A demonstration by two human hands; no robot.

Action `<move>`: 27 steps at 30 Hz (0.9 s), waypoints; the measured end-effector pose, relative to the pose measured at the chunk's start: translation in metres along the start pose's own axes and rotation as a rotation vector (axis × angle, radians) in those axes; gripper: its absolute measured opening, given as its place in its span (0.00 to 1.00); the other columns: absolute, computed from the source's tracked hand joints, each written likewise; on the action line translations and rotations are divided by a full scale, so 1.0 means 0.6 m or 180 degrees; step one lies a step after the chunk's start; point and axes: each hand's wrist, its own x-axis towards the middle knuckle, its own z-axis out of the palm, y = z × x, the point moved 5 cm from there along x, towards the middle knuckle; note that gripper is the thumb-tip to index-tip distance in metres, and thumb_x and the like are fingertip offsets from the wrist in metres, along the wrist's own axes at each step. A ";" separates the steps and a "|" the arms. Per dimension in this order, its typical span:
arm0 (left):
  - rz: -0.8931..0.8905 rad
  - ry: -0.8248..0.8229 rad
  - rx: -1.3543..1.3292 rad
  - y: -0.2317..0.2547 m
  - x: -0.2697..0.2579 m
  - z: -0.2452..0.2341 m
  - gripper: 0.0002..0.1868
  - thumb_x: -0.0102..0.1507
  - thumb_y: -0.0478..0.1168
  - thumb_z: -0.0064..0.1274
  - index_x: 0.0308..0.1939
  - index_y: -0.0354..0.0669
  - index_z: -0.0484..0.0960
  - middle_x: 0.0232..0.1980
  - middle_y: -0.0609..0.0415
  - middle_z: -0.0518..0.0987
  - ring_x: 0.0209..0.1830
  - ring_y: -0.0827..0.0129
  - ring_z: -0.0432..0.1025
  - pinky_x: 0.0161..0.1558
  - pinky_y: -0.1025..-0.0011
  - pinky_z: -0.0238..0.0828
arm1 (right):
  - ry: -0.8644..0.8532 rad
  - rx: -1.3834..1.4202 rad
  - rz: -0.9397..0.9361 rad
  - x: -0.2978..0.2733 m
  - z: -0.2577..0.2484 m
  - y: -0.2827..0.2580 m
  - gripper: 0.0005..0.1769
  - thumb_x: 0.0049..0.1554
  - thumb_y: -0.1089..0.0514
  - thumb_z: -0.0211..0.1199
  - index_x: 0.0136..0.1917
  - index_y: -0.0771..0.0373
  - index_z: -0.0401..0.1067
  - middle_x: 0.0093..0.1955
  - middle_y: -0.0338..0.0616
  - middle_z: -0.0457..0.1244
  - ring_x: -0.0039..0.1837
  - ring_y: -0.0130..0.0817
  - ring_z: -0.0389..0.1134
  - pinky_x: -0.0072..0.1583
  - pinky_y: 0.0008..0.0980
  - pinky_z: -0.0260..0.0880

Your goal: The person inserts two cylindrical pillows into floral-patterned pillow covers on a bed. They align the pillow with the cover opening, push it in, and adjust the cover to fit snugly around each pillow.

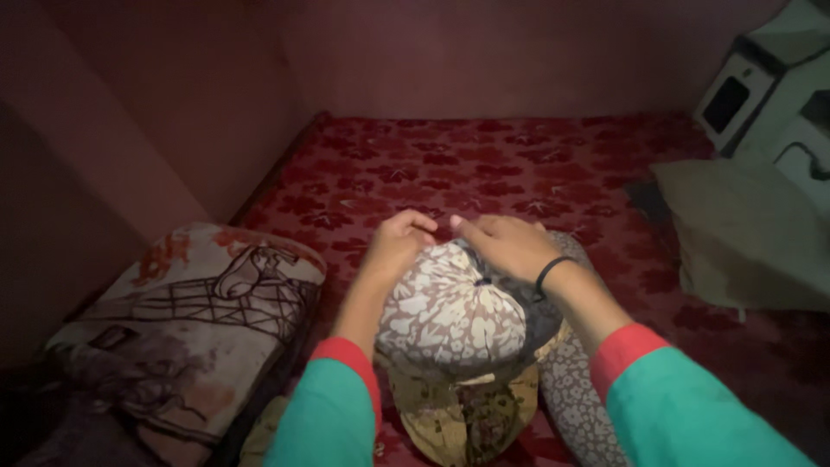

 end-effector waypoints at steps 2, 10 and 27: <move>-0.0095 -0.0239 0.0203 -0.045 0.009 -0.013 0.13 0.61 0.32 0.51 0.46 0.39 0.87 0.41 0.50 0.86 0.38 0.68 0.77 0.42 0.69 0.73 | 0.0120 -0.0121 0.0008 -0.020 -0.007 -0.004 0.37 0.60 0.28 0.42 0.51 0.56 0.81 0.52 0.47 0.72 0.59 0.49 0.71 0.65 0.59 0.56; -0.0859 -0.0780 0.0131 -0.241 -0.040 0.011 0.14 0.64 0.40 0.52 0.52 0.46 0.86 0.48 0.57 0.86 0.48 0.70 0.77 0.50 0.69 0.74 | 0.0631 0.0205 -0.0496 -0.071 -0.026 0.037 0.20 0.53 0.40 0.58 0.39 0.53 0.83 0.33 0.51 0.70 0.40 0.50 0.70 0.45 0.47 0.68; 0.0383 -0.0101 0.1851 -0.302 -0.109 0.057 0.12 0.63 0.32 0.44 0.51 0.37 0.68 0.51 0.31 0.74 0.51 0.34 0.70 0.48 0.47 0.69 | 0.0594 0.1873 -0.0170 -0.054 -0.026 0.228 0.29 0.58 0.50 0.61 0.22 0.67 0.60 0.23 0.29 0.54 0.29 0.22 0.52 0.33 0.35 0.52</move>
